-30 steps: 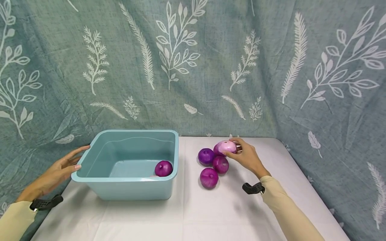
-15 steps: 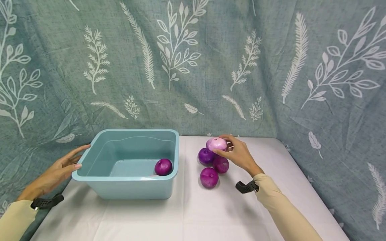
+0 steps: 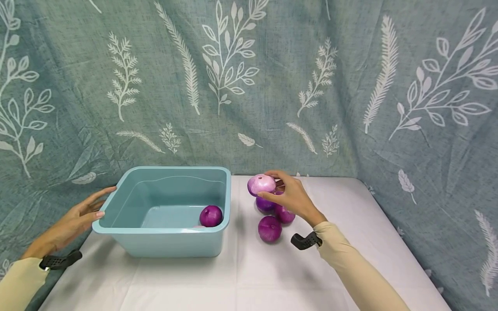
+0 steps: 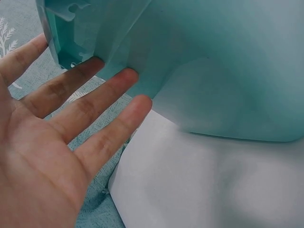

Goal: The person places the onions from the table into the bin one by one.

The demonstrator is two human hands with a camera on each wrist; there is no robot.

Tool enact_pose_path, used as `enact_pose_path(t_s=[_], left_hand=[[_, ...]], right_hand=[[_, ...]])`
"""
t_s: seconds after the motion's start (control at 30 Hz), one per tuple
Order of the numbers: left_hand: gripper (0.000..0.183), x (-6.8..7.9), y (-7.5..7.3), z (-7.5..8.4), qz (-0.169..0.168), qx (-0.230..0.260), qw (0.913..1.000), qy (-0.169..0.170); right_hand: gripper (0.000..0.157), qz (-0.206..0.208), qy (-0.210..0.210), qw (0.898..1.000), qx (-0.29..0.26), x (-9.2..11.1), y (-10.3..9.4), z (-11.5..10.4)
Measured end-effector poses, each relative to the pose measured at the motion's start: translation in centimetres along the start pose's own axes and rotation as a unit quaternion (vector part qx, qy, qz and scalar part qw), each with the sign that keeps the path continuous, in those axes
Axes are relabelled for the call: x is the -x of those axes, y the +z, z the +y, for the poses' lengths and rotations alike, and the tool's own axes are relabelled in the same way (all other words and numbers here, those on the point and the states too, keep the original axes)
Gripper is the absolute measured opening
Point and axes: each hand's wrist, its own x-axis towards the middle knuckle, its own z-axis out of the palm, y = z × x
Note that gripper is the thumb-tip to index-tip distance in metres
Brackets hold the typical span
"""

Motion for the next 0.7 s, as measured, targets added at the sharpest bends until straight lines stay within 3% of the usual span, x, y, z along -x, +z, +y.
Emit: enact_pose_path(t_s=[0.3, 0.7], left_hand=[[0.067, 0.1, -0.3, -0.1, -0.014, -0.005, 0.9999, 0.003], [0.067, 0.0, -0.1, -0.1, -0.006, -0.007, 1.0, -0.001]], right_hand=[[0.06, -0.007, -0.021, 1.0, -0.021, -0.8, 1.5, -1.3], [0.06, -0.019, -0.05, 0.997, -0.05, -1.3, 3.0, -3.7]])
